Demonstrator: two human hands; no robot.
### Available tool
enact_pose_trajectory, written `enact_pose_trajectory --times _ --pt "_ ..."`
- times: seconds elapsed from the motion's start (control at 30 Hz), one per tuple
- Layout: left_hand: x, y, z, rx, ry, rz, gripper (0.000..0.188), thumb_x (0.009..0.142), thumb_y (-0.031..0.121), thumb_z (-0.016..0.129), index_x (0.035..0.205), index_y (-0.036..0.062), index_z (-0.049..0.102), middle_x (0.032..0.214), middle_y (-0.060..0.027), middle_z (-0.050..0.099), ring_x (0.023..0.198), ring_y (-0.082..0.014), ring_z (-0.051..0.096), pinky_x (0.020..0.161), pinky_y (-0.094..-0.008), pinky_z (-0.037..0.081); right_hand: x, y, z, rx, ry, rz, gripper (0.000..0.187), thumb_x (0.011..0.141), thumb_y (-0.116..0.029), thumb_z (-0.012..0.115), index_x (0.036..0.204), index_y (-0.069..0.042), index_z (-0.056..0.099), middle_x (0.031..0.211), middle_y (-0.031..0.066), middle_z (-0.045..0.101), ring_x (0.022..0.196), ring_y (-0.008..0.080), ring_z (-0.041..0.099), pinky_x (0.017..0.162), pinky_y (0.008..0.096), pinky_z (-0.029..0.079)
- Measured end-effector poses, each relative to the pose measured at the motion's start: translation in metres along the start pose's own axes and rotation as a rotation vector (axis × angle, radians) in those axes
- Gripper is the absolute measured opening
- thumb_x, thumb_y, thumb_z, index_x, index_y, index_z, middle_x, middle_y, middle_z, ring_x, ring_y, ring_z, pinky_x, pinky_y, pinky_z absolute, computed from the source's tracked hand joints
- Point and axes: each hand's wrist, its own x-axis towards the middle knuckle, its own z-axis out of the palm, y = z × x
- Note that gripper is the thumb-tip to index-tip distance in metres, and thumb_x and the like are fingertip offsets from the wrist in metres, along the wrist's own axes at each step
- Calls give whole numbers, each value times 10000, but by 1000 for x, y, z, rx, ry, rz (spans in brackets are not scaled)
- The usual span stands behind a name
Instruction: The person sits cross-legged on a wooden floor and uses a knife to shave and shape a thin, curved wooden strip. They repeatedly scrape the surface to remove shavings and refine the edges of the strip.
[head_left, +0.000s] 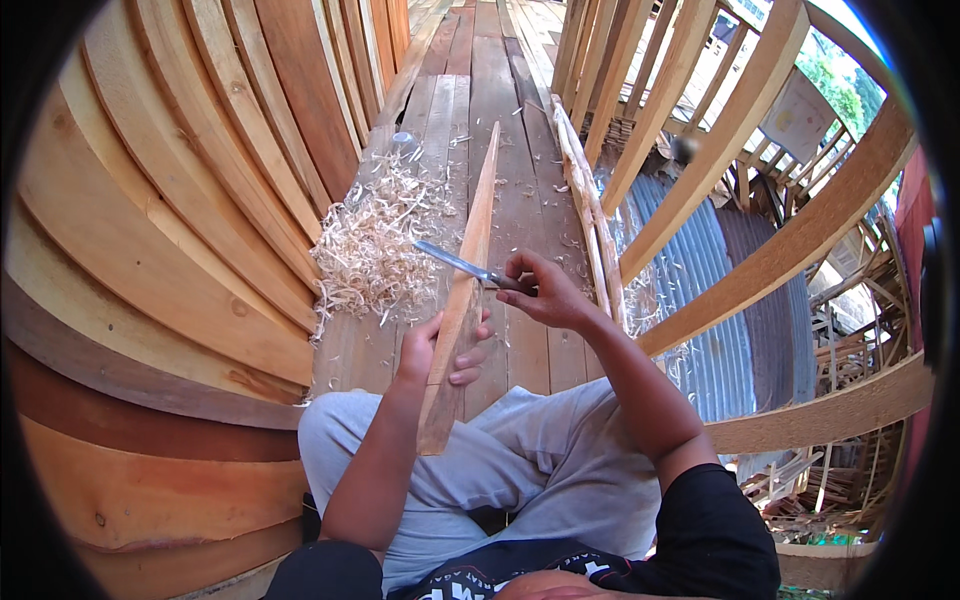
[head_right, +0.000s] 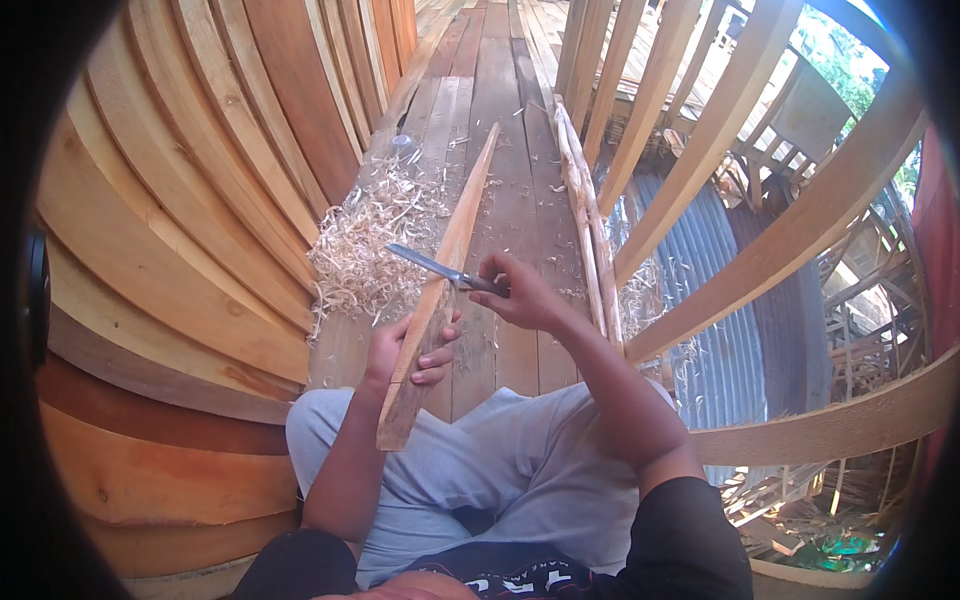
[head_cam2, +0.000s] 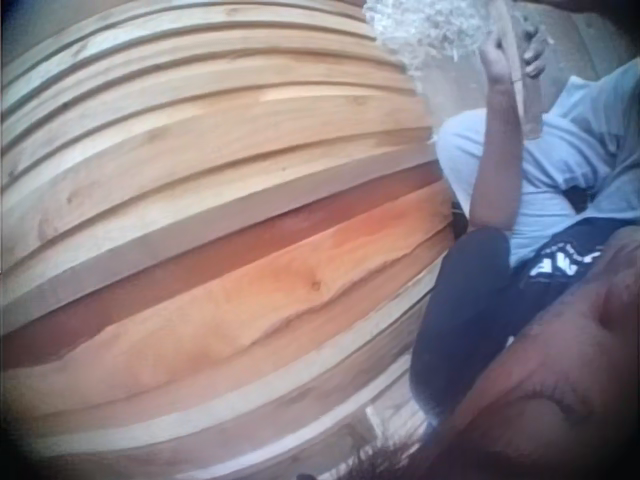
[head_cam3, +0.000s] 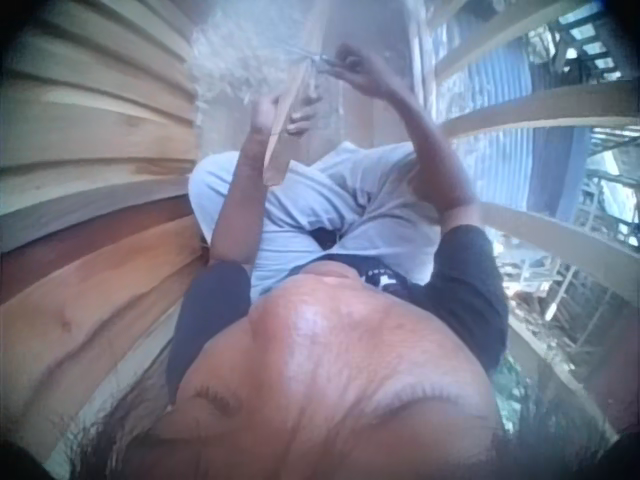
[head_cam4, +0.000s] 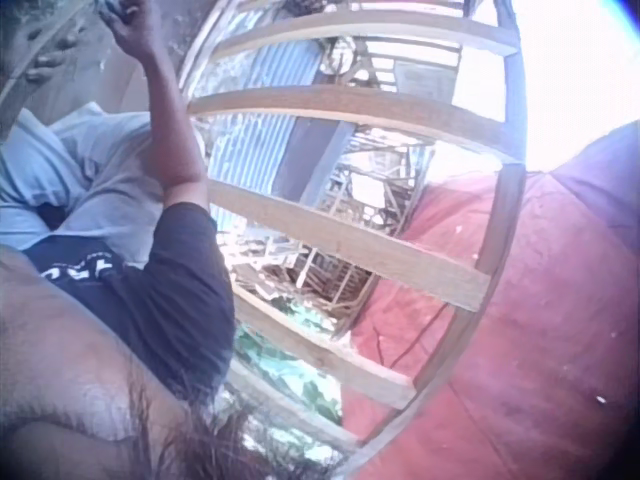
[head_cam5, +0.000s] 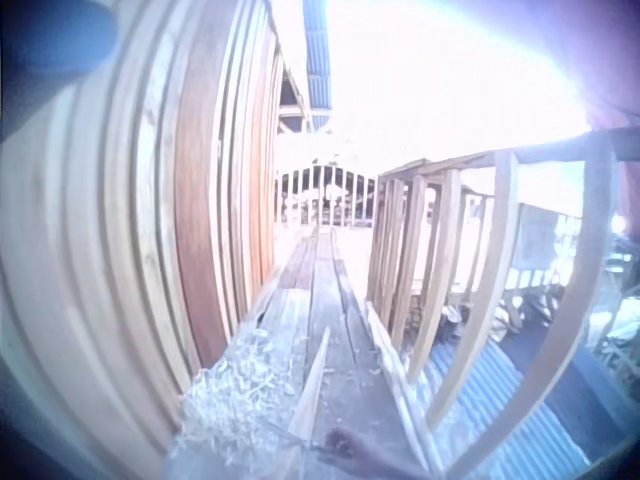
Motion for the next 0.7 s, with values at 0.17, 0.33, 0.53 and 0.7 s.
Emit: enact_pose_trajectory --times 0.17,0.33,0.53,0.7 --pt "-2 -5 58 234 468 18 539 1014 469 231 1350 67 357 979 -111 492 593 -159 460 420 -246 402 0 7 -6 -228 -15 -32 199 927 -181 638 1002 -6 582 732 54 601 670 83 551 589 291 448" --pt "-14 -14 91 312 683 24 511 1012 499 200 1328 149 398 992 -138 570 553 -194 479 405 -283 376 -3 2 2 36 59 -21 202 919 -192 650 975 -2 612 674 1 542 617 57 480 555 265 405" --pt "-27 -17 73 53 355 35 474 1009 525 227 1252 177 437 757 -33 457 403 -132 398 344 -275 363 -5 -5 0 -80 -54 -25 218 912 -211 665 956 -10 596 686 -27 512 625 49 442 551 251 379" --pt "-9 -24 55 210 466 6 475 1005 534 264 1279 184 430 675 11 387 357 -90 360 305 -239 348 -4 7 -2 -102 -31 14 212 910 -213 669 950 -19 593 675 -46 468 617 49 410 537 243 350"
